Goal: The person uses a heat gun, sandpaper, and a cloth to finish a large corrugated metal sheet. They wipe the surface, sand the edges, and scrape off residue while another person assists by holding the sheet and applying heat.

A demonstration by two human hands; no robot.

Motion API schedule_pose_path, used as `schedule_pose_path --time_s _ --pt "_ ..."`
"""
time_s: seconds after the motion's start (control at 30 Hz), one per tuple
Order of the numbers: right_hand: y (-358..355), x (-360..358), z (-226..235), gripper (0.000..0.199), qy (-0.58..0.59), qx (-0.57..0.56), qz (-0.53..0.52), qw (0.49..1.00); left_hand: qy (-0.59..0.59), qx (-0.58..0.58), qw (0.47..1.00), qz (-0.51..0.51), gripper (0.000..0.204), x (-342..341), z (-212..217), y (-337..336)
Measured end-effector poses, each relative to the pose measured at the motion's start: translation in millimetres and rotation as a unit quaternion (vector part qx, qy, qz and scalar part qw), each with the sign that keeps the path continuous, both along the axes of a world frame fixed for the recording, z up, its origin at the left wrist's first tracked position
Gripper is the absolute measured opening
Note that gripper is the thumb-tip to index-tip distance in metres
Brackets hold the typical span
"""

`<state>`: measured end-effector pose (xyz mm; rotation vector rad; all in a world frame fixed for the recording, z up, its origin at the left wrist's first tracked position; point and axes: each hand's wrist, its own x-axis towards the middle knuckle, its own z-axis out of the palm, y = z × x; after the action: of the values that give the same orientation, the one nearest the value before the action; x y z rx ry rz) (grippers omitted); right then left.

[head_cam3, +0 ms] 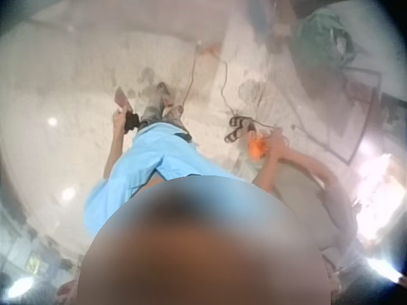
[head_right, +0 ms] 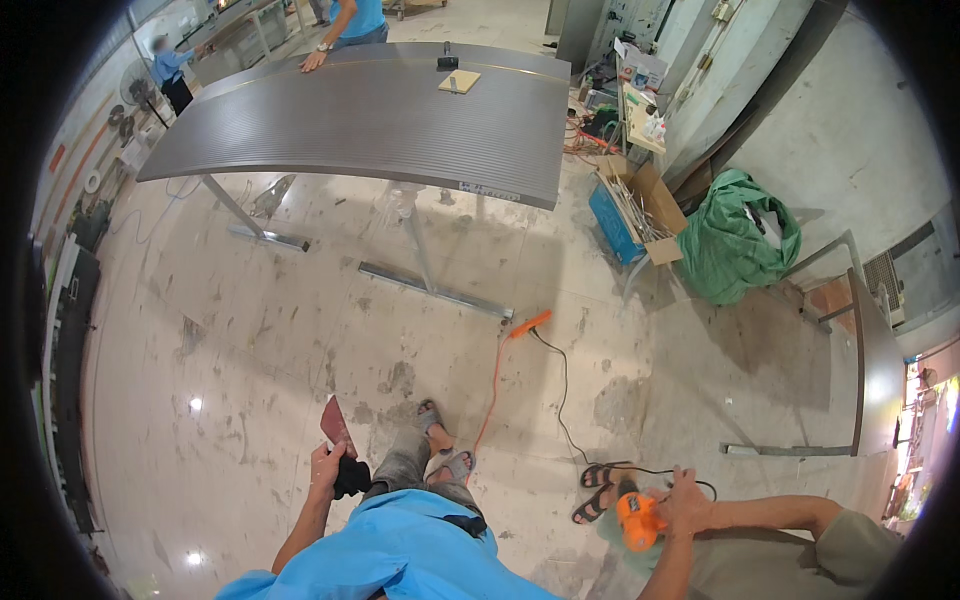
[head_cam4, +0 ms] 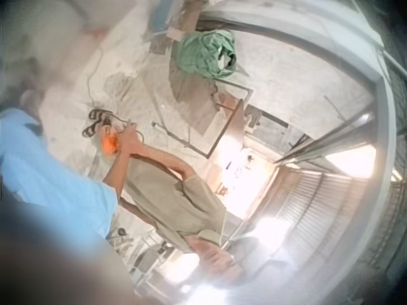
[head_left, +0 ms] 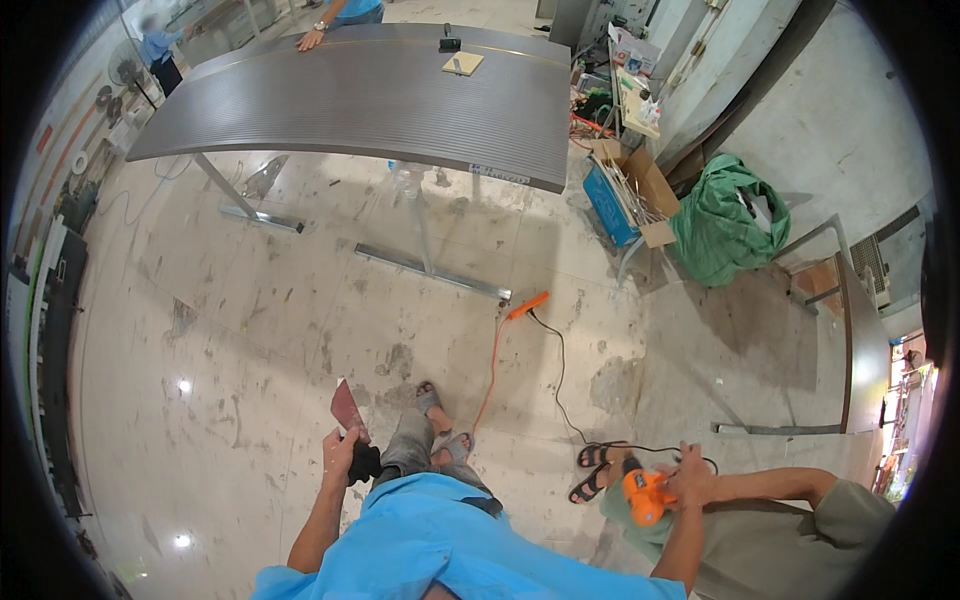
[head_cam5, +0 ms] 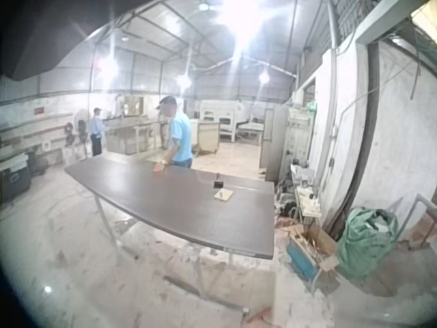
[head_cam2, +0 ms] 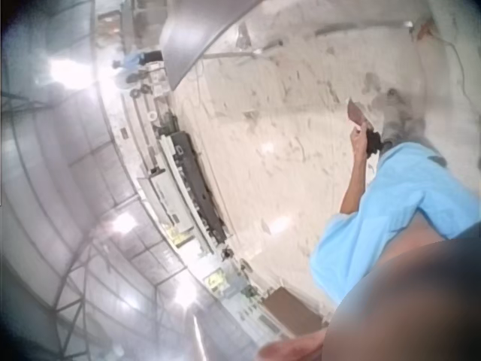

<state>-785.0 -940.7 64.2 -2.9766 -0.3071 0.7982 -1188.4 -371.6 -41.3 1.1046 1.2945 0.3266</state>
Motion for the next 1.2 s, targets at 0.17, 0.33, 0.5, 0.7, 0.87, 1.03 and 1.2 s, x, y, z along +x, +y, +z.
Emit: schedule_pose_path --time_s 0.17,0.33,0.5,0.7,0.87,1.03,1.2 --pt "3.5 -76.9 -36.7 0.083 -0.002 0.020 -0.226 0.974 -0.003 0.000 1.000 -0.020 0.020 0.6 -10.7 -9.0" --pt "1.3 -182.0 -42.2 0.069 -0.015 -0.129 0.131 0.983 -0.044 -0.013 0.997 -0.054 0.021 -0.9 -19.4 2.2" --pt "40.8 -270.6 -71.0 0.045 -0.069 -0.053 0.022 0.996 -0.027 0.022 0.996 -0.081 0.022 -19.9 -18.2 30.2" --pt "209.6 -309.3 -115.9 0.035 -0.125 0.220 -0.006 0.968 -0.073 0.032 0.991 -0.108 0.022 -57.5 11.5 84.1" --pt "450.6 -324.1 -85.1 0.036 0.187 0.499 -0.094 0.841 -0.051 0.090 0.957 -0.271 0.035 -82.2 38.2 122.9" --pt "628.2 -382.1 -50.3 0.026 0.312 0.569 -0.046 0.759 -0.030 0.206 0.928 -0.310 0.051 -126.8 52.7 155.5" --pt "688.9 -392.8 -53.6 0.021 0.369 0.585 -0.029 0.721 -0.017 0.264 0.939 -0.221 0.052 -179.6 55.2 188.4"
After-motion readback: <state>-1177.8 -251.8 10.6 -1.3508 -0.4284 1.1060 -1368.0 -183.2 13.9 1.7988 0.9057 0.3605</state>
